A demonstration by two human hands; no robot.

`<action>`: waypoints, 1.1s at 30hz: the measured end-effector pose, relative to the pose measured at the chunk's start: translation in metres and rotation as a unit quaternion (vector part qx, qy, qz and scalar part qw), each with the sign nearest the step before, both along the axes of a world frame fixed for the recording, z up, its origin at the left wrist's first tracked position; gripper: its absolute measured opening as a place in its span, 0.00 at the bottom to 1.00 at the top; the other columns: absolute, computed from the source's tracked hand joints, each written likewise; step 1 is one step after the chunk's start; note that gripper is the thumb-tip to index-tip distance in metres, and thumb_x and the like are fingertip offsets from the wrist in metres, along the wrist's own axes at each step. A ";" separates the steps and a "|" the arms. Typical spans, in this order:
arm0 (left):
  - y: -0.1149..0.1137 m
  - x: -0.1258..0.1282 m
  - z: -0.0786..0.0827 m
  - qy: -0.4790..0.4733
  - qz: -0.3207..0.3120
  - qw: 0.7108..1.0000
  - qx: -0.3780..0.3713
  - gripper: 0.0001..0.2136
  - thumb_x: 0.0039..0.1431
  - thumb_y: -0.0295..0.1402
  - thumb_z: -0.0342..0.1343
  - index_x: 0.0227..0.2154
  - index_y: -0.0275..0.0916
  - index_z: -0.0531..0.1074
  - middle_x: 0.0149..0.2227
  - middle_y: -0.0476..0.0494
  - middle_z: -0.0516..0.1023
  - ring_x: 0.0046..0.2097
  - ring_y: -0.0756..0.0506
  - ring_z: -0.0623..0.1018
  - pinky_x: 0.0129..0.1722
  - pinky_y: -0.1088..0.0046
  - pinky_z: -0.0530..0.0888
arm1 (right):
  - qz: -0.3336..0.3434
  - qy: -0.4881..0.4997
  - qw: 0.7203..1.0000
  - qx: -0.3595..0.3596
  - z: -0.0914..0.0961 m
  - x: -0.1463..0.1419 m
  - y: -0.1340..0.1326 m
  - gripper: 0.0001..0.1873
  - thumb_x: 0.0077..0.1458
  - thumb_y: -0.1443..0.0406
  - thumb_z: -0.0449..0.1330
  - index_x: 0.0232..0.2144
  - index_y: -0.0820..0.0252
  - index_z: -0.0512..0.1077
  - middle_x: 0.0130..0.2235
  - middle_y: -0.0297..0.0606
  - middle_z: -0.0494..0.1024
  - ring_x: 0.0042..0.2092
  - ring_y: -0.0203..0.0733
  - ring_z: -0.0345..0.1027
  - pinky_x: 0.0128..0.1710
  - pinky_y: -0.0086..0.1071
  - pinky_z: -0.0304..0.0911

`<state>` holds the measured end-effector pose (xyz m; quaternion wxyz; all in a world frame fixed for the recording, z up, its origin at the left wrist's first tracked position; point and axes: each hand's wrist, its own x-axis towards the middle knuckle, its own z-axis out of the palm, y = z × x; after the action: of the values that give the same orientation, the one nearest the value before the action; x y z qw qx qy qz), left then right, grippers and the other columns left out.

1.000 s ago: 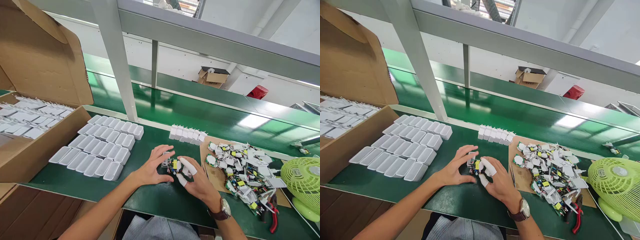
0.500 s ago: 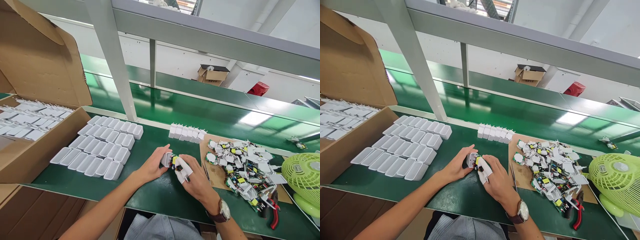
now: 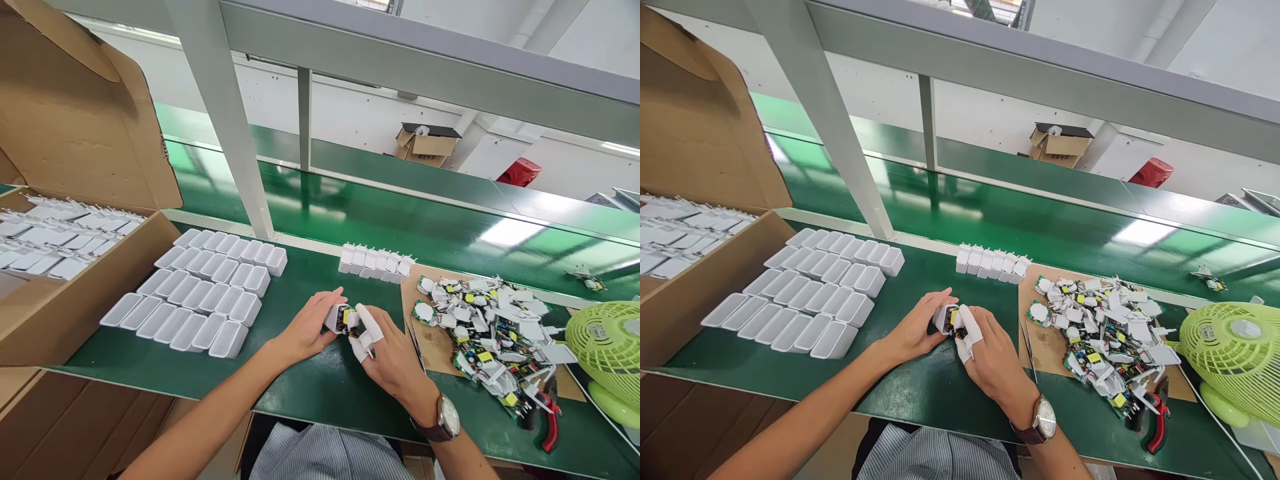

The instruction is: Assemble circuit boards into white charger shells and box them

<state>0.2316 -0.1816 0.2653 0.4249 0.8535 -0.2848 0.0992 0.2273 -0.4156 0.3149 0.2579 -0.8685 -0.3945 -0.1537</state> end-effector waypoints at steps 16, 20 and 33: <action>-0.001 0.001 -0.005 0.000 0.013 1.000 0.000 0.41 0.66 0.30 0.61 0.74 0.46 0.42 0.62 0.33 0.72 0.63 0.34 0.70 0.62 0.46 0.70 | -0.009 0.018 1.000 -0.002 0.004 0.005 0.001 0.39 0.65 0.72 0.54 0.73 0.58 0.45 0.56 0.53 0.73 0.57 0.56 0.71 0.53 0.51 0.76; -0.002 0.001 -0.004 -0.003 0.013 1.000 -0.006 0.41 0.66 0.29 0.60 0.74 0.46 0.41 0.62 0.33 0.72 0.63 0.34 0.70 0.62 0.46 0.70 | -0.009 0.024 1.000 0.003 0.000 0.006 -0.001 0.40 0.65 0.72 0.54 0.74 0.56 0.44 0.57 0.52 0.73 0.57 0.57 0.71 0.54 0.52 0.75; -0.002 0.001 -0.003 -0.002 0.025 1.000 -0.002 0.40 0.67 0.31 0.60 0.74 0.47 0.41 0.62 0.34 0.72 0.62 0.34 0.70 0.61 0.49 0.70 | -0.004 -0.009 1.000 -0.005 0.007 0.008 0.005 0.41 0.64 0.74 0.53 0.74 0.58 0.41 0.54 0.52 0.75 0.55 0.57 0.71 0.51 0.50 0.77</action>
<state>0.2329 -0.1839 0.2625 0.4235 0.8595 -0.2635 0.1119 0.2354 -0.4103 0.3218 0.2495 -0.8701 -0.3936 -0.1606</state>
